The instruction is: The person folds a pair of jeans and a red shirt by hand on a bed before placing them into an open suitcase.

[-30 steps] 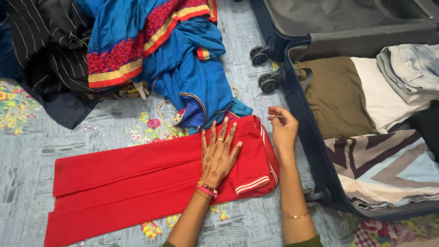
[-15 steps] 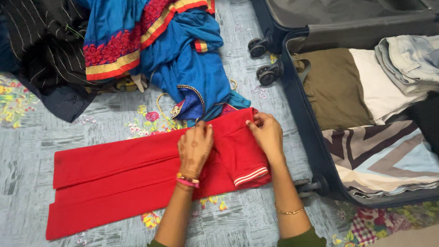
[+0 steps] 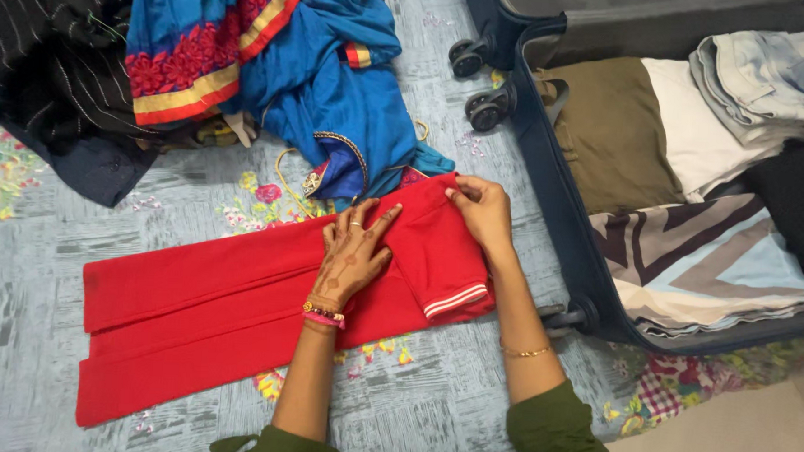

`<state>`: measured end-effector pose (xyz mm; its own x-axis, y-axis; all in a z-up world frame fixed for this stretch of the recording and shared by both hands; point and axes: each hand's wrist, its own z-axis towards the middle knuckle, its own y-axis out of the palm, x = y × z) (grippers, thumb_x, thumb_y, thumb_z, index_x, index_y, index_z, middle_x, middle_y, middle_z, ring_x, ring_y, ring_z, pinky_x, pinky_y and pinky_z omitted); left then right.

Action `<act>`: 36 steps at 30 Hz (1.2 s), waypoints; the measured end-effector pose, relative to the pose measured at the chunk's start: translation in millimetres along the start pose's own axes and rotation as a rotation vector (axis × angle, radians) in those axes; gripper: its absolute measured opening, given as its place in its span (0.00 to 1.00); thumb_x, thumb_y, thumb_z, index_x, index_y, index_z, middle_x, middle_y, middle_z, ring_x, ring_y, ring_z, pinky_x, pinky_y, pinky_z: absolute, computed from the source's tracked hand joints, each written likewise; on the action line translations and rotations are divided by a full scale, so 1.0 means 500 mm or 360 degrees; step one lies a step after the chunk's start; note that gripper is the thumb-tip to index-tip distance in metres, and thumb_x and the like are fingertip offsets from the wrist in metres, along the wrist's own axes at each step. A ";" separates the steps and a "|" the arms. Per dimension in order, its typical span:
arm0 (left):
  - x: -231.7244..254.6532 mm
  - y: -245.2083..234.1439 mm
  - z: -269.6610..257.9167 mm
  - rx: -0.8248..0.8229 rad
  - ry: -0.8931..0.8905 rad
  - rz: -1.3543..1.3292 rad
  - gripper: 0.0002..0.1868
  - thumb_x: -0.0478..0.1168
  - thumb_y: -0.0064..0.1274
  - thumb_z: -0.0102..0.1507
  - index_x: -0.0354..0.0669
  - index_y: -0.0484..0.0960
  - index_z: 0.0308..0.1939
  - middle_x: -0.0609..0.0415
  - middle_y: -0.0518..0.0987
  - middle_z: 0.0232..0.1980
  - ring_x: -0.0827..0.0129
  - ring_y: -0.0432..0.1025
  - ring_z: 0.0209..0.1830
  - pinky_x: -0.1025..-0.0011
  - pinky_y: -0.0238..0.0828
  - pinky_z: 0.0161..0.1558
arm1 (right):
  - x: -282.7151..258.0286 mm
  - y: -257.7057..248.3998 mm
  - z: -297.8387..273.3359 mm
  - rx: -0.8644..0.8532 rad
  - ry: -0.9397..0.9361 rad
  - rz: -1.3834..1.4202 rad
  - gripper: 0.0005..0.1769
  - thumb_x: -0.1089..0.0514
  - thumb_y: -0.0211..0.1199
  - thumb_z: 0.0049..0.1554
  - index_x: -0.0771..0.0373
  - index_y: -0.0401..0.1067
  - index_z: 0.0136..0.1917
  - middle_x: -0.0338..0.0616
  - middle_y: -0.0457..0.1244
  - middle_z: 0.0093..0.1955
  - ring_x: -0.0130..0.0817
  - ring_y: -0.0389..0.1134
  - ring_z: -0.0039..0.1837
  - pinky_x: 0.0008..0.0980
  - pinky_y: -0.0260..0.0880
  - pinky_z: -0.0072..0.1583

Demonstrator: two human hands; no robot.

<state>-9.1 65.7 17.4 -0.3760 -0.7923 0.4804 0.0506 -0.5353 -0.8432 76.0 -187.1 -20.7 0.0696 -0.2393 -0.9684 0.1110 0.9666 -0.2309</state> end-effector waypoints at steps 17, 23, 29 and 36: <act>0.013 0.003 0.000 0.0281 0.0142 0.0069 0.45 0.37 0.52 0.50 0.53 0.67 0.75 0.47 0.60 0.78 0.44 0.50 0.79 0.41 0.42 0.72 | -0.149 -0.021 -0.042 0.0147 -0.0254 -0.0563 0.16 0.60 0.68 0.55 0.67 0.77 0.56 0.47 0.73 0.50 0.28 0.73 0.38 0.26 0.70 0.43; 0.119 -0.039 0.006 -0.0301 0.0223 -0.0246 0.38 0.48 0.58 0.53 0.51 0.72 0.69 0.51 0.64 0.74 0.54 0.51 0.80 0.47 0.43 0.73 | -0.241 -0.103 -0.125 0.0177 0.0067 -0.0473 0.10 0.59 0.62 0.60 0.63 0.78 0.53 0.45 0.74 0.46 0.30 0.75 0.41 0.31 0.74 0.43; 0.181 0.087 -0.030 0.0058 0.0445 -0.0021 0.37 0.60 0.57 0.60 0.37 0.73 0.64 0.38 0.69 0.68 0.43 0.61 0.70 0.40 0.56 0.65 | -0.150 -0.113 -0.222 0.0130 0.0166 -0.0775 0.11 0.61 0.63 0.56 0.63 0.79 0.52 0.49 0.73 0.45 0.38 0.75 0.40 0.35 0.73 0.44; 0.107 0.097 -0.012 0.0020 0.0292 -0.0620 0.12 0.42 0.49 0.68 0.41 0.78 0.52 0.46 0.79 0.53 0.52 0.72 0.56 0.58 0.70 0.57 | -0.090 -0.106 -0.247 0.0093 0.0074 -0.0777 0.14 0.53 0.67 0.56 0.64 0.79 0.52 0.50 0.72 0.46 0.39 0.75 0.45 0.36 0.73 0.49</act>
<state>-32.5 -0.9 0.8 -0.5273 -0.4656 0.7107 -0.1171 -0.7887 -0.6035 -55.4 -216.1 23.5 -0.0487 -0.6576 -0.7518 0.1749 0.7355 -0.6546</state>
